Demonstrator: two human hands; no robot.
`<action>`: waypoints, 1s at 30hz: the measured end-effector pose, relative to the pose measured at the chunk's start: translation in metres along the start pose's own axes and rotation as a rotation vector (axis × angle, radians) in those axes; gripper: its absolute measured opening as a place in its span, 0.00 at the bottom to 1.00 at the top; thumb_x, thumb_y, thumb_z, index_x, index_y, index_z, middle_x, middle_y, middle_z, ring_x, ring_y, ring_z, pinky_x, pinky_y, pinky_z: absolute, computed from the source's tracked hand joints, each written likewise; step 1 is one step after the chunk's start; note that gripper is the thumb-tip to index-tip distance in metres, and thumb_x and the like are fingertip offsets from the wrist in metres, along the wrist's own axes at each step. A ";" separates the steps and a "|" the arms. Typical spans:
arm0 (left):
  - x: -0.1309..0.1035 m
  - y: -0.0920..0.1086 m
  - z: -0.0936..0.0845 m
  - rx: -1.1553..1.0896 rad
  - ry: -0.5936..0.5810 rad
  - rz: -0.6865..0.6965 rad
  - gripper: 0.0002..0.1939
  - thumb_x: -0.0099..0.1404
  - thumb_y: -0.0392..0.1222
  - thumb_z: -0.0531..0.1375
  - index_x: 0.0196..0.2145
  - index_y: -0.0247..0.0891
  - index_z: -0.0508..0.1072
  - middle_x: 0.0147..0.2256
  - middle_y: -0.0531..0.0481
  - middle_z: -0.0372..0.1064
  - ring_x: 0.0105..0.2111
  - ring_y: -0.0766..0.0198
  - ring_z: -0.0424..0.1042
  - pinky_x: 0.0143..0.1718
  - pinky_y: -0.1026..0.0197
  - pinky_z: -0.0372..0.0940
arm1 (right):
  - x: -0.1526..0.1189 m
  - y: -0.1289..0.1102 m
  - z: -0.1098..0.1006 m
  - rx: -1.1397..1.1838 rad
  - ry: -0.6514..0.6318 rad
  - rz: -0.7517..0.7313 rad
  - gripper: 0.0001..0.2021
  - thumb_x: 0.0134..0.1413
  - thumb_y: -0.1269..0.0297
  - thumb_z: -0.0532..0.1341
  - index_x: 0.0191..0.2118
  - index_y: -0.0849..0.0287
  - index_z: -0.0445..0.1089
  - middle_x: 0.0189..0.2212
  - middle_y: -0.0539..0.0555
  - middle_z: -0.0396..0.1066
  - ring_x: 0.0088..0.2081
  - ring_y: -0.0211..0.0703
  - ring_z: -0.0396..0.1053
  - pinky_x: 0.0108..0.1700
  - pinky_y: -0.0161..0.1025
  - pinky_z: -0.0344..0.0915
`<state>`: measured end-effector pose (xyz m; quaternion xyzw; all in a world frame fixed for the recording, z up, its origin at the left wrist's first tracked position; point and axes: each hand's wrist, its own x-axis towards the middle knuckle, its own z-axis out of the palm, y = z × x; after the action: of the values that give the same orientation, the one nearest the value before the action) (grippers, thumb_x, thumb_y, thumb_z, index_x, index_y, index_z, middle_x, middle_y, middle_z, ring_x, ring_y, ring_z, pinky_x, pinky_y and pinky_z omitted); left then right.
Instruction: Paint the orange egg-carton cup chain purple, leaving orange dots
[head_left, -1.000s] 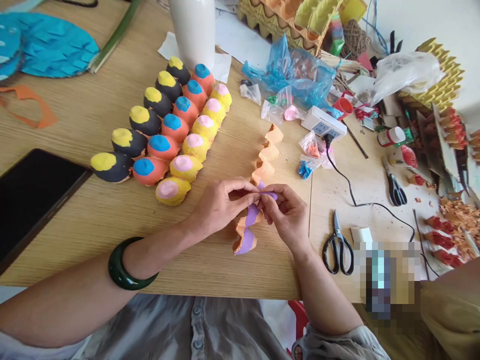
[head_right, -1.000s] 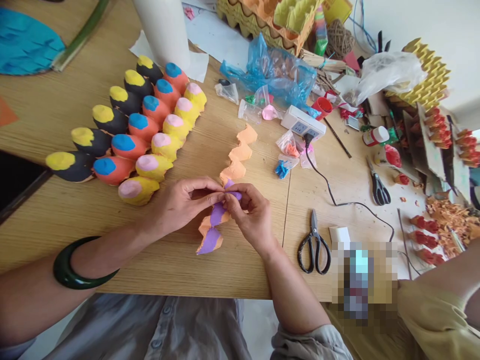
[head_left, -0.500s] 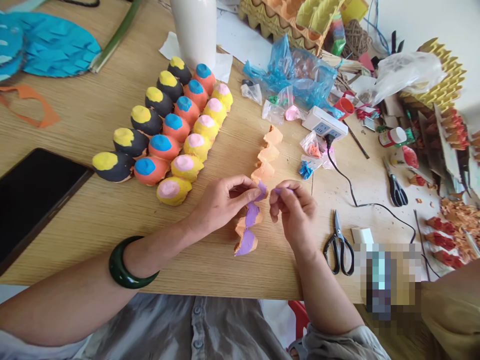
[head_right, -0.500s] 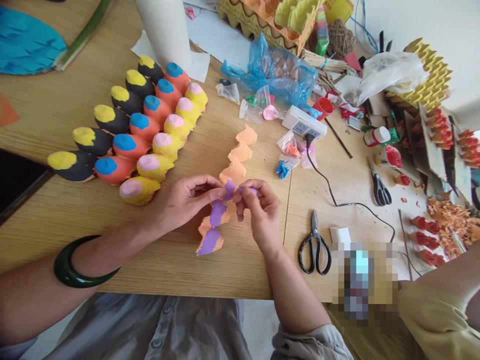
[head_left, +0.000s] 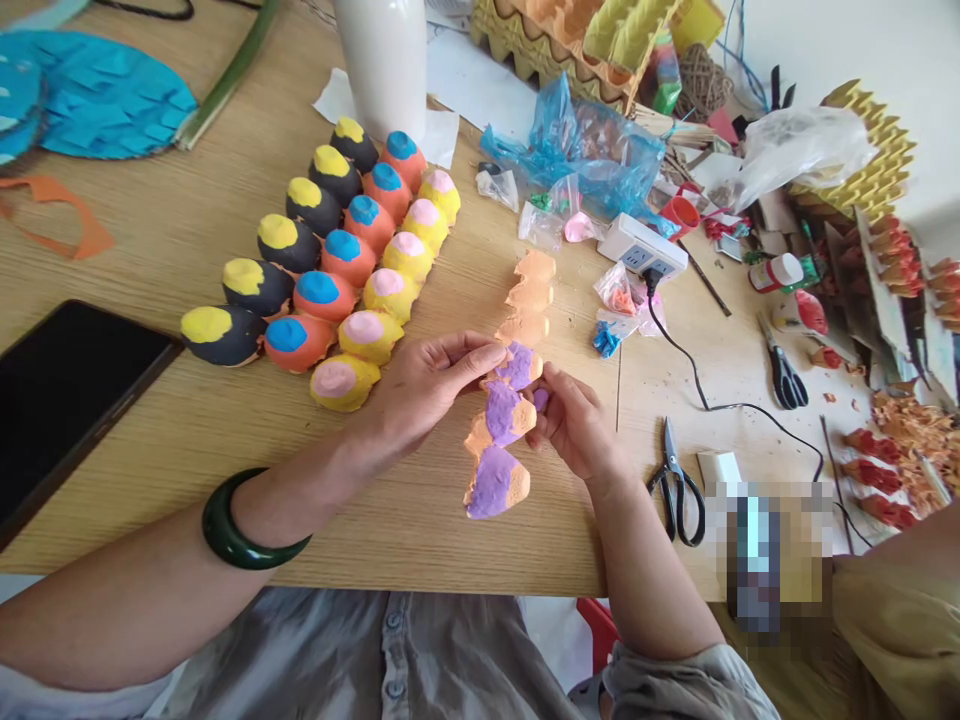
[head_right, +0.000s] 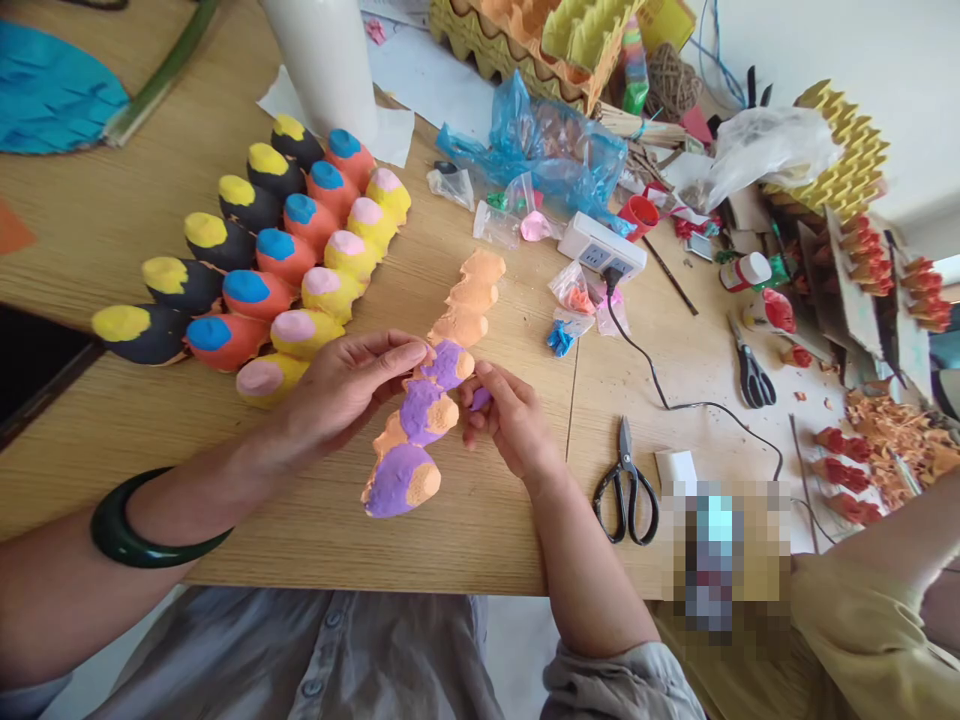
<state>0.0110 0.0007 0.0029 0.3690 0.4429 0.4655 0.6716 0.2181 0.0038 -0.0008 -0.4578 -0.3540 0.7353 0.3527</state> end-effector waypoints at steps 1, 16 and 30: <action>0.000 -0.001 0.000 -0.031 -0.027 -0.009 0.20 0.65 0.64 0.76 0.36 0.44 0.87 0.41 0.47 0.87 0.44 0.52 0.83 0.50 0.50 0.79 | -0.001 0.000 0.000 -0.002 -0.056 0.023 0.27 0.57 0.35 0.76 0.33 0.56 0.74 0.28 0.49 0.72 0.23 0.35 0.62 0.18 0.33 0.68; -0.011 0.001 0.002 0.312 0.058 0.259 0.16 0.71 0.57 0.72 0.41 0.42 0.90 0.42 0.48 0.89 0.43 0.55 0.85 0.47 0.58 0.80 | -0.004 -0.001 0.008 -0.018 -0.009 0.026 0.27 0.53 0.38 0.80 0.37 0.56 0.74 0.28 0.46 0.68 0.24 0.34 0.64 0.19 0.32 0.69; -0.011 -0.005 0.001 0.417 0.106 0.547 0.06 0.74 0.37 0.71 0.45 0.42 0.91 0.48 0.50 0.90 0.48 0.60 0.89 0.55 0.62 0.82 | -0.004 0.000 0.008 -0.019 0.087 -0.029 0.29 0.51 0.36 0.80 0.36 0.57 0.74 0.28 0.45 0.67 0.23 0.32 0.62 0.19 0.31 0.66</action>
<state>0.0118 -0.0117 0.0013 0.5786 0.4473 0.5462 0.4085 0.2117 -0.0013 0.0032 -0.4875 -0.3518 0.7061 0.3742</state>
